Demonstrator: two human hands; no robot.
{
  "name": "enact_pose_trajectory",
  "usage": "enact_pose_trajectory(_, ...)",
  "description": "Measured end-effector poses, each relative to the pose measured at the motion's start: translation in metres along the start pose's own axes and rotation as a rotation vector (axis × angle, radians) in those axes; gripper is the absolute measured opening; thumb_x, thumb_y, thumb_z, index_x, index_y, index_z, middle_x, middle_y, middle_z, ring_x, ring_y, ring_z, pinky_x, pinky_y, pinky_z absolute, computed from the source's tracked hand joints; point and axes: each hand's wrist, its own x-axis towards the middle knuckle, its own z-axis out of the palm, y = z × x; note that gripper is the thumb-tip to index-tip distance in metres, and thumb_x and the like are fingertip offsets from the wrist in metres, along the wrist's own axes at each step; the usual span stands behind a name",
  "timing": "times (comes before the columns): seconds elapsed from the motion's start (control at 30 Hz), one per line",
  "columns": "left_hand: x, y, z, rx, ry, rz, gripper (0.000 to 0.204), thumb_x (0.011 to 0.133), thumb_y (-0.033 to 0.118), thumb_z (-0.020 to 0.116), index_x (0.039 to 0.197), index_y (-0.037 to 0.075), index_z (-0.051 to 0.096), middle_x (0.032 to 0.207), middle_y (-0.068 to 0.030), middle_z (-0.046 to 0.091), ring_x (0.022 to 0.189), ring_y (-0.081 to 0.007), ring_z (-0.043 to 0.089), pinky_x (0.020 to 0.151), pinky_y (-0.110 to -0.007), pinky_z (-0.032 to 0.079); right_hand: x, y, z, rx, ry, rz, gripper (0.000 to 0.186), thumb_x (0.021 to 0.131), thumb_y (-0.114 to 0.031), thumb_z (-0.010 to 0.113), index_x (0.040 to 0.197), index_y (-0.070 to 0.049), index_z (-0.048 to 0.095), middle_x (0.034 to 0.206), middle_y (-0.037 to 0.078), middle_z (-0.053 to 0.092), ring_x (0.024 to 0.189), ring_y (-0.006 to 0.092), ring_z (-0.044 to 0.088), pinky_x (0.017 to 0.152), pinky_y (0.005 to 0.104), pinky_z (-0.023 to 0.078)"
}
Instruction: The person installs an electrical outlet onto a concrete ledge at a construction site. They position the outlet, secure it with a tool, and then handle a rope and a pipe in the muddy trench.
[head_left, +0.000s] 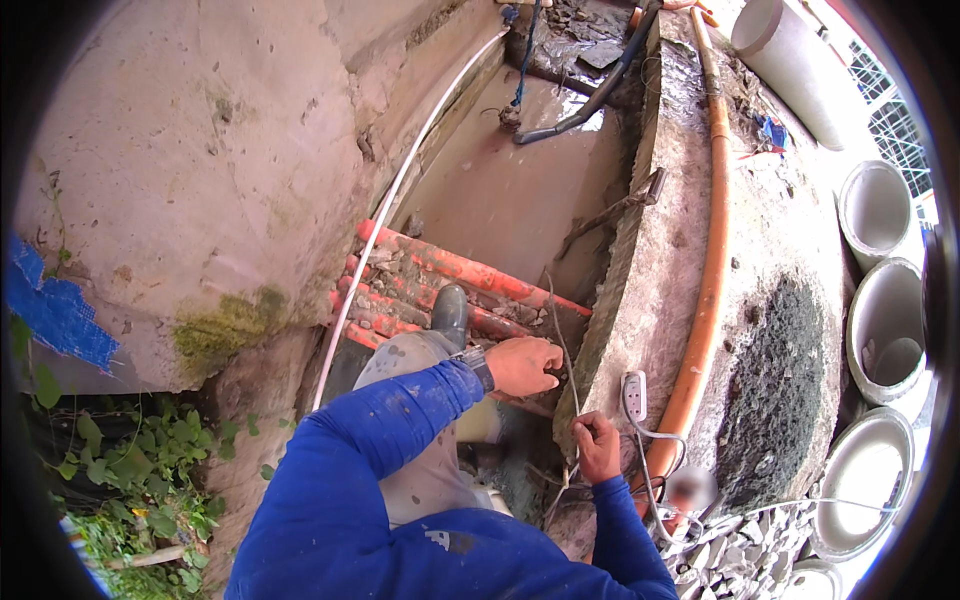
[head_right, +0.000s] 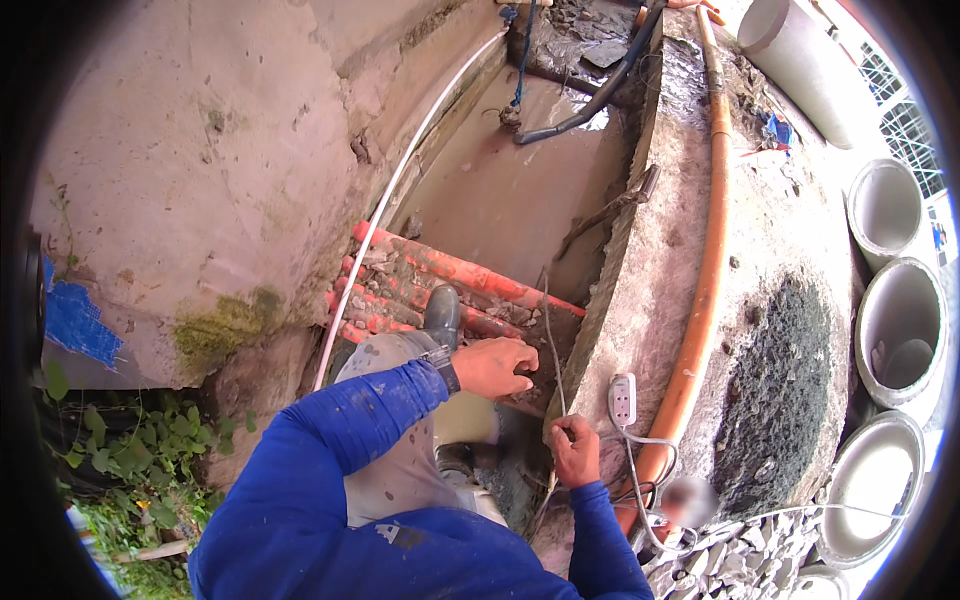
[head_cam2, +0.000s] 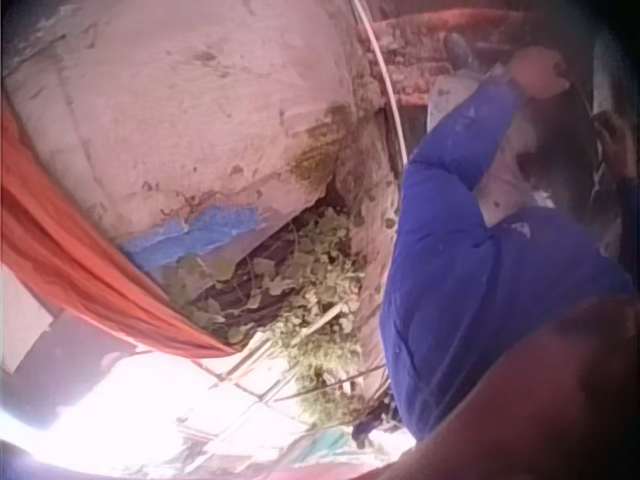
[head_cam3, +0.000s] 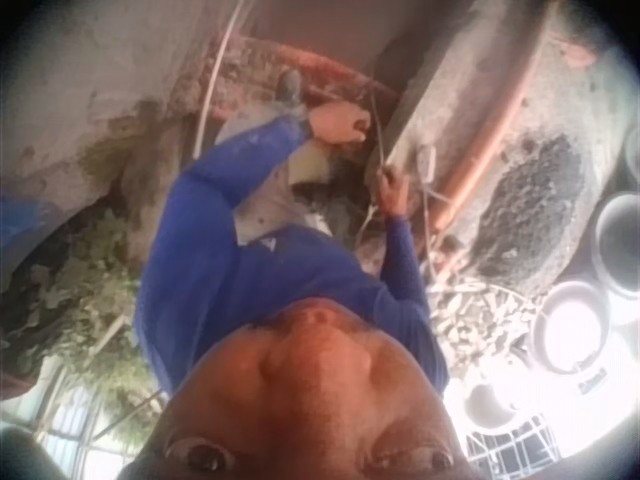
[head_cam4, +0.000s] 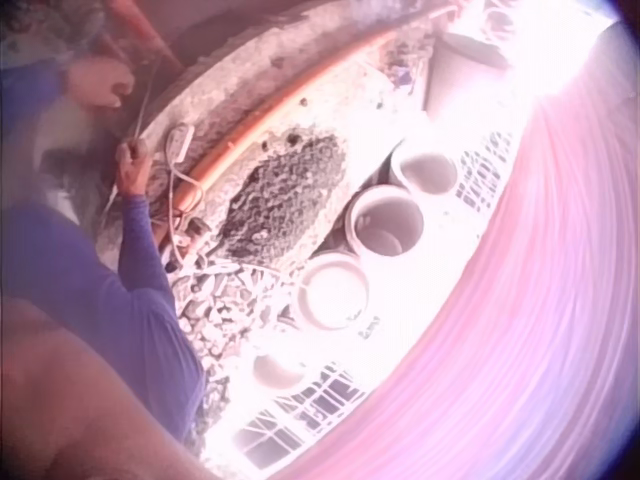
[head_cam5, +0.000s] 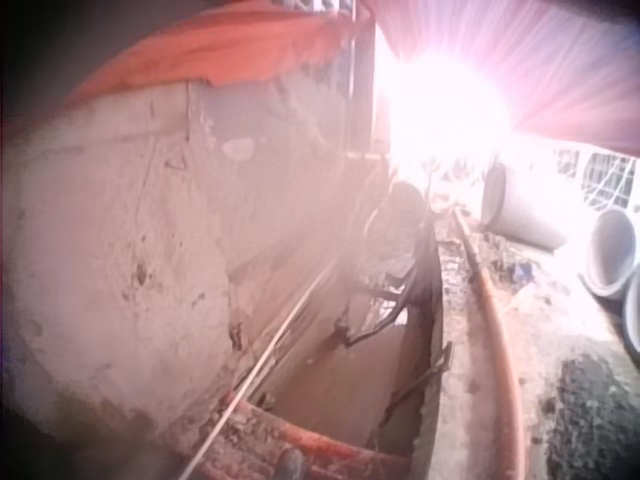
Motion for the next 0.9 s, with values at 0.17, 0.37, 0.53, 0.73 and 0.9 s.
enact_pose_trajectory(0.17,0.003,-0.003,0.002,-0.017,0.005,0.022,0.034,0.085,0.030,0.067,0.106,0.003,0.062,0.103,-0.0156,0.065,0.099,-0.0337,0.064,0.087,-0.044,0.050,0.000,-0.003,0.000,0.008,-0.026,0.048,0.012,0.091,-0.011,0.062,0.091,0.001,0.063,0.076,0.010,0.063,0.071,0.0154,0.062,0.066,0.0310,0.050)
enact_pose_trajectory(0.37,0.011,-0.002,0.000,-0.017,0.009,0.049,0.034,0.085,0.029,0.067,0.104,0.002,0.061,0.102,-0.0160,0.065,0.099,-0.0343,0.063,0.087,-0.044,0.050,0.009,0.000,0.000,-0.002,-0.033,0.030,0.012,0.091,-0.011,0.061,0.091,0.001,0.063,0.076,0.010,0.063,0.071,0.0160,0.062,0.066,0.0318,0.051)
enact_pose_trajectory(0.53,0.023,-0.002,-0.003,-0.013,0.001,0.064,0.034,0.084,0.029,0.067,0.104,0.002,0.061,0.101,-0.0162,0.065,0.099,-0.0347,0.063,0.087,-0.045,0.049,0.021,0.003,0.002,0.010,-0.044,0.064,0.013,0.091,-0.012,0.061,0.092,0.001,0.063,0.075,0.010,0.063,0.069,0.0167,0.062,0.065,0.0323,0.050)
enact_pose_trajectory(0.73,0.033,0.003,-0.013,-0.018,-0.038,0.040,0.033,0.084,0.028,0.068,0.104,0.002,0.062,0.102,-0.0165,0.065,0.099,-0.0353,0.063,0.087,-0.045,0.049,0.040,0.005,0.009,-0.033,-0.021,-0.064,0.015,0.094,-0.015,0.061,0.091,-0.001,0.062,0.071,0.007,0.059,0.061,0.0138,0.057,0.059,0.0302,0.047)
enact_pose_trajectory(0.9,0.034,-0.002,-0.019,-0.035,-0.029,0.028,0.033,0.083,0.028,0.068,0.103,0.002,0.062,0.102,-0.0166,0.065,0.099,-0.0356,0.063,0.087,-0.045,0.049,0.051,-0.012,0.009,0.022,-0.084,0.091,0.015,0.093,-0.015,0.061,0.092,0.000,0.062,0.074,0.009,0.060,0.067,0.0166,0.059,0.064,0.0320,0.048)
